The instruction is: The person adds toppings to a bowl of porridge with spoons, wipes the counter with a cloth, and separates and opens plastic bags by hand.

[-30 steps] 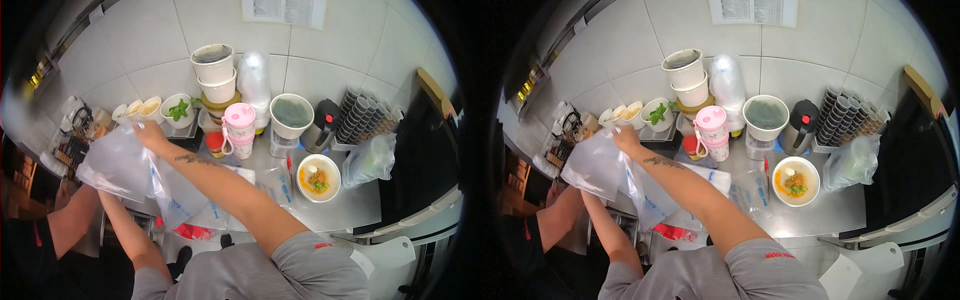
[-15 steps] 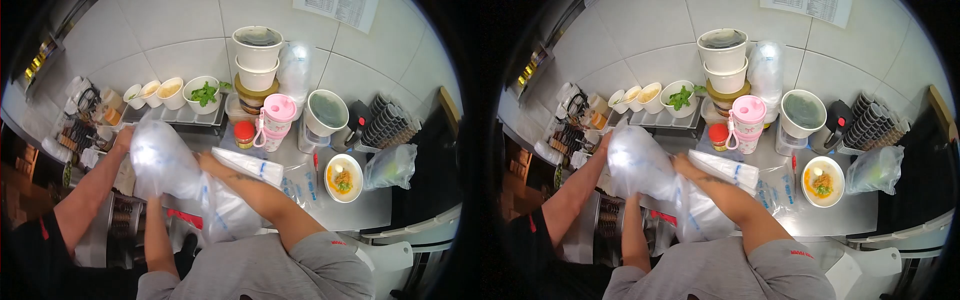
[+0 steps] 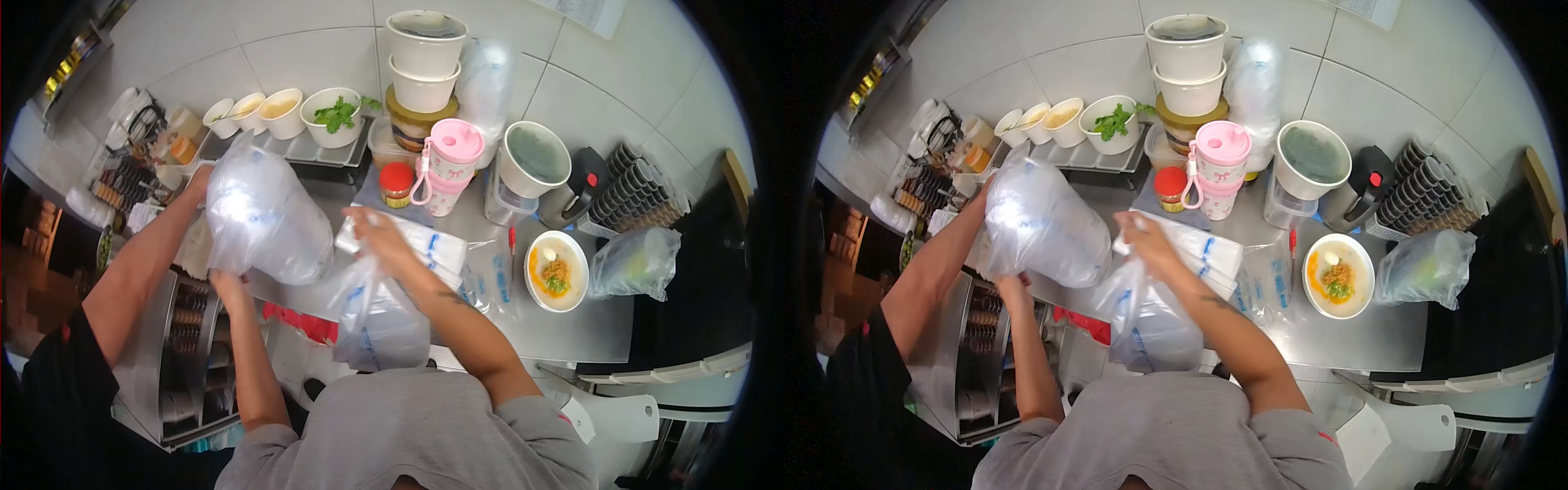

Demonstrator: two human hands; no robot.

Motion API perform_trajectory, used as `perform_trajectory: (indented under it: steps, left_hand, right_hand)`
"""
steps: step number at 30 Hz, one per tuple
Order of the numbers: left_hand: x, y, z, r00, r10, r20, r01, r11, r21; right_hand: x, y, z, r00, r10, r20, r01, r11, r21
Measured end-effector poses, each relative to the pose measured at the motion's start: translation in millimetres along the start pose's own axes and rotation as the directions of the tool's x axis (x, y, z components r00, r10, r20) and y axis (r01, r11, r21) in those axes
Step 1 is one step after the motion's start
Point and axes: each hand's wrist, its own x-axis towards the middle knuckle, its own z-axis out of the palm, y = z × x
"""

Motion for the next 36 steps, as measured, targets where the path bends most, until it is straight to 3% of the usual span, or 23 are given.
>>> perform_trajectory:
  steps: [1,3,4,6,7,9,11,12,14,15,17,18,21,24,26,29,32,33,34,36]
  left_hand:
    - [-29.4,34.1,-4.9,0.985,0.173,-0.001,-0.173,0.984,-0.040]
    - [-87.8,103.1,-4.9,0.885,0.464,0.018,-0.458,0.879,-0.128]
    - [-109.7,124.5,-5.3,0.794,0.597,0.111,-0.568,0.795,-0.212]
    - [-157.3,147.4,11.6,0.680,0.617,0.395,-0.644,0.761,-0.079]
    - [-170.1,140.3,27.7,0.567,0.584,0.580,-0.695,0.718,-0.043]
    - [-195.7,114.8,65.3,0.410,0.315,0.856,-0.648,0.761,0.031]
    - [-207.2,94.2,88.9,0.388,-0.095,0.917,-0.324,0.917,0.232]
    - [-210.0,87.5,94.5,0.408,0.015,0.913,-0.379,0.913,0.154]
    - [-217.8,75.0,101.4,0.422,0.223,0.879,-0.483,0.876,0.010]
    - [-223.7,68.9,105.9,0.406,0.350,0.844,-0.582,0.811,-0.057]
    - [-232.3,62.1,113.3,0.328,0.587,0.740,-0.762,0.627,-0.160]
    - [-234.4,62.3,112.7,0.326,0.604,0.727,-0.797,0.590,-0.132]
    - [-238.1,63.7,107.8,0.329,0.619,0.713,-0.868,0.496,-0.031]
    - [-239.0,66.5,97.5,0.369,0.616,0.696,-0.883,0.465,0.056]
    - [-233.8,68.4,92.6,0.397,0.674,0.623,-0.885,0.460,0.065]
    - [-220.3,80.1,84.7,0.499,0.693,0.520,-0.750,0.647,-0.142]
    - [-209.8,94.9,65.4,0.718,0.491,0.494,-0.504,0.856,-0.118]
    - [-196.5,99.9,57.4,0.824,0.361,0.437,-0.352,0.930,-0.106]
    - [-180.6,106.3,48.8,0.901,0.217,0.377,-0.189,0.976,-0.109]
    - [-162.8,134.0,28.5,0.885,0.210,0.415,-0.060,0.936,-0.346]
  right_hand:
    - [-18.9,-11.6,-14.9,0.998,0.012,0.067,-0.021,0.990,0.139]
    - [-50.7,-28.5,-29.1,0.990,-0.103,0.093,0.079,0.969,0.236]
    - [-65.1,-37.6,-27.0,0.991,-0.110,0.077,0.091,0.972,0.216]
    - [-87.1,-54.2,-21.4,0.990,-0.131,0.053,0.121,0.979,0.165]
    - [-92.3,-56.3,-20.2,0.973,-0.227,0.048,0.221,0.969,0.112]
    - [-103.7,-55.9,-18.5,0.911,-0.410,0.049,0.410,0.912,0.012]
    - [-112.8,-54.2,-32.2,0.873,-0.486,-0.032,0.476,0.865,-0.155]
    - [-115.2,-51.9,-39.5,0.845,-0.530,-0.073,0.501,0.832,-0.237]
    - [-114.9,-33.6,-53.0,0.894,-0.421,-0.155,0.404,0.905,-0.131]
    - [-117.6,-31.4,-54.5,0.914,-0.361,-0.188,0.353,0.933,-0.075]
    - [-125.2,-29.9,-52.5,0.935,-0.340,-0.103,0.349,0.934,0.077]
    - [-128.8,-30.5,-49.3,0.941,-0.334,-0.058,0.339,0.928,0.156]
    - [-134.8,-32.6,-51.1,0.967,-0.242,0.072,0.230,0.962,0.150]
    - [-134.7,-28.6,-47.4,0.990,-0.139,-0.008,0.136,0.958,0.253]
    - [-135.5,-35.0,-38.3,0.986,-0.156,0.049,0.130,0.930,0.344]
    - [-131.2,-44.4,-24.1,0.977,-0.149,0.154,0.078,0.917,0.391]
    - [-131.3,-36.4,-22.1,0.969,-0.099,0.228,0.005,0.925,0.381]
    - [-130.1,-32.0,-24.4,0.965,-0.078,0.249,-0.021,0.927,0.374]
    - [-119.6,-20.9,-37.7,0.903,-0.105,0.417,-0.089,0.904,0.419]
    - [-97.0,-4.0,-58.6,0.695,-0.183,0.695,-0.241,0.852,0.465]
